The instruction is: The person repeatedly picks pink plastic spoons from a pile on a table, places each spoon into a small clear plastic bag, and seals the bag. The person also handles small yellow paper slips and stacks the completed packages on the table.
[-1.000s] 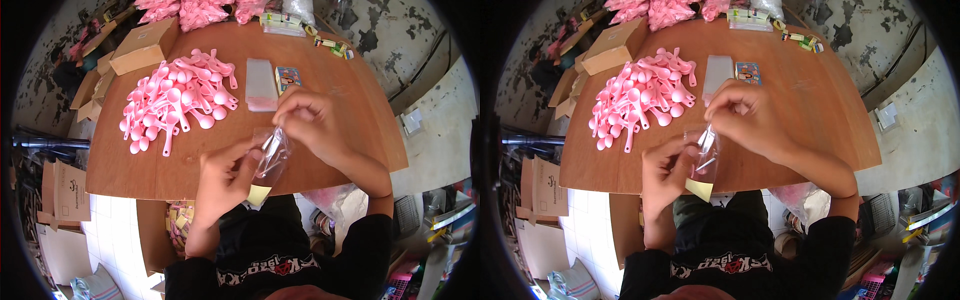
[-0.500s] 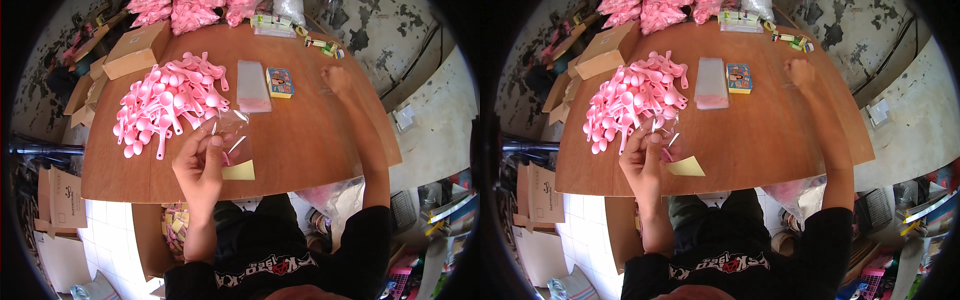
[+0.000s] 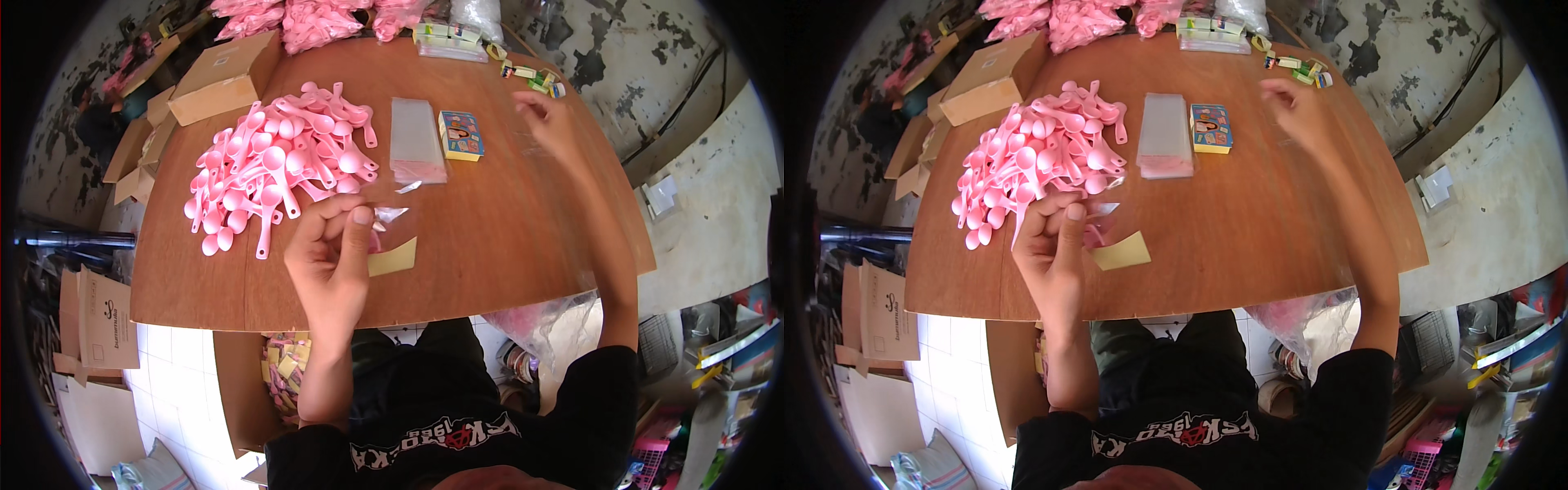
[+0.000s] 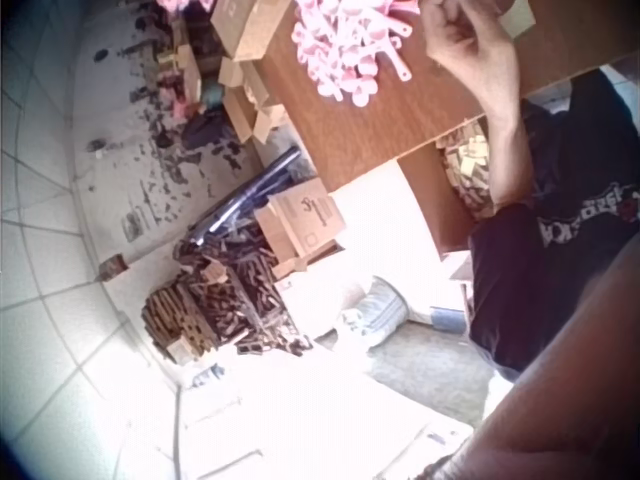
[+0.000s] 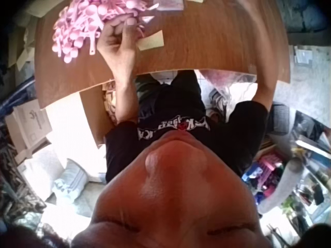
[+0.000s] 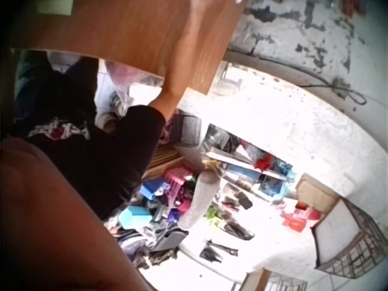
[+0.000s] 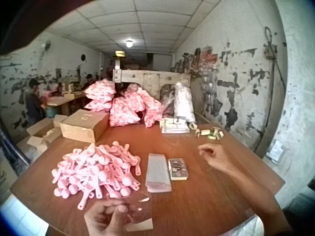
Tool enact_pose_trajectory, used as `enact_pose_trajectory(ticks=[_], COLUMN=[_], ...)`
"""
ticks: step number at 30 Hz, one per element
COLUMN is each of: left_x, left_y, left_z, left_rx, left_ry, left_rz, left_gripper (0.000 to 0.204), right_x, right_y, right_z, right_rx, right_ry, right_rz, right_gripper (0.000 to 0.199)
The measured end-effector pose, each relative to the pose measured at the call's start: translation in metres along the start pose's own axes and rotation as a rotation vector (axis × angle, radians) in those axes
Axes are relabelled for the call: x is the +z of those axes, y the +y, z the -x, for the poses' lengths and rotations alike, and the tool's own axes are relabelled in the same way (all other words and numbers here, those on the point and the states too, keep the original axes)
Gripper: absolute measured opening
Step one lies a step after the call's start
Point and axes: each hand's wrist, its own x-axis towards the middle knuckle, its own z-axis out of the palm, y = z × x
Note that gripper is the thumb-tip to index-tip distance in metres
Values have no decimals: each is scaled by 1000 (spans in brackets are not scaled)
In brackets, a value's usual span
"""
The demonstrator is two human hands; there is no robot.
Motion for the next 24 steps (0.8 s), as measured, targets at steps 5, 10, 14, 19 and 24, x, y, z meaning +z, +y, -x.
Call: enact_pose_trajectory(ticks=[5, 10, 14, 19, 24], left_x=[8, 7, -8, -14, -16], left_y=[-12, -11, -21, -34, -34], left_z=[-6, -11, -10, -5, -5], left_rx=[-61, 114, -76, -171, -202], left_ry=[-113, -147, -311, -216, -185], left_rz=[60, 75, 247, 149, 102], left_gripper=[16, 21, 30, 23, 22], right_x=[29, 52, 55, 69, 76], right_y=[-163, -199, -209, -203, -182], right_z=[71, 90, 94, 99, 111], right_rx=[-349, -230, -95, 111, 218], right_ry=[-501, -535, -473, -500, -475], right_rz=[-425, -563, -642, -819, -836], right_gripper=[27, 21, 16, 17, 20])
